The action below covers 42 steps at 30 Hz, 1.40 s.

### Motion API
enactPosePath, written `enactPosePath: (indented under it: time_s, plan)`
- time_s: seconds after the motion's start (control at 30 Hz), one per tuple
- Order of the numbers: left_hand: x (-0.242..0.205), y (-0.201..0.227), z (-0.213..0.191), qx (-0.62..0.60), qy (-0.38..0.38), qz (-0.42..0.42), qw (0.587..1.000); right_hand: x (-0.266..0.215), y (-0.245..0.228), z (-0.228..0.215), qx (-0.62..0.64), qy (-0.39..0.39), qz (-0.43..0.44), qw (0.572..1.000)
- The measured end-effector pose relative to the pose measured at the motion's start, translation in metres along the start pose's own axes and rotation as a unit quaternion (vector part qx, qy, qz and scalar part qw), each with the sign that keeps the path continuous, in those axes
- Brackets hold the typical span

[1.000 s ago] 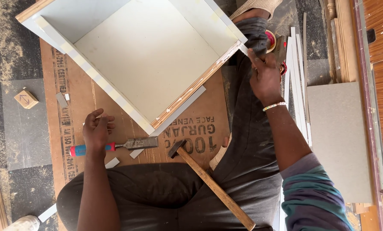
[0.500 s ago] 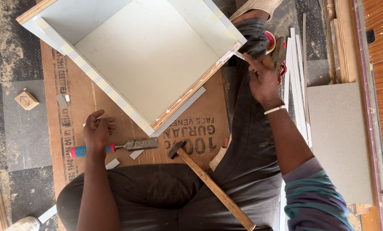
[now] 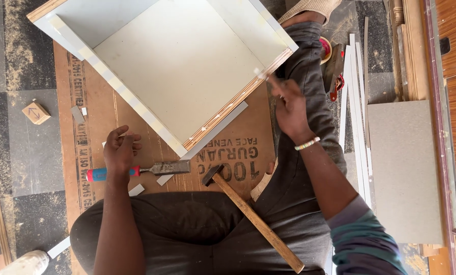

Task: The recorder is assembling a small white wooden drawer or box by applying glue and tape to the edges.

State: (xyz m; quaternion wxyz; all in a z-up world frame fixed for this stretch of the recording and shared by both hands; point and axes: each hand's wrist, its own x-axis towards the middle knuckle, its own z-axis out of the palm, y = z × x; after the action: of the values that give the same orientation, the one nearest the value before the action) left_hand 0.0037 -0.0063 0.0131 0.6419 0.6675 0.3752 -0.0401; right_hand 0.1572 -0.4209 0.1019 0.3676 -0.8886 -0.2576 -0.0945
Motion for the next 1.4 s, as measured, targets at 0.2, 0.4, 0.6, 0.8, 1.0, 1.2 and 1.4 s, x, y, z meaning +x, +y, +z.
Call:
enactPosePath:
  time_s: [0.2, 0.4, 0.6, 0.8, 1.0, 1.2, 1.4]
  plan:
    - [0.0, -0.001, -0.003, -0.028, 0.009, -0.006, 1.0, -0.013, -0.017, 0.012, -0.121, -0.006, 0.039, 0.992]
    - [0.001, 0.004, 0.002, -0.01, -0.007, -0.007, 1.0, -0.028, -0.022, -0.011, -0.157, -0.097, 0.003, 0.983]
    - [-0.003, 0.002, -0.004, -0.025, 0.009, -0.003, 1.0, 0.004, -0.003, 0.0, -0.207, -0.068, 0.101, 0.971]
    - [0.004, -0.005, 0.001, -0.032, -0.011, 0.007, 0.999, -0.01, -0.065, 0.016, -0.028, -0.046, 0.039, 0.998]
    - [-0.001, 0.003, -0.003, -0.037, 0.007, 0.002, 0.999, -0.036, -0.069, 0.034, -0.131, -0.061, 0.072, 0.987]
    - [0.006, -0.006, 0.0, -0.037, -0.008, 0.017, 0.999, -0.033, -0.054, 0.006, -0.16, -0.036, -0.076, 0.984]
    - [0.003, -0.003, -0.003, -0.043, 0.01, 0.008, 0.999, -0.032, -0.061, 0.03, -0.162, -0.105, 0.033, 0.981]
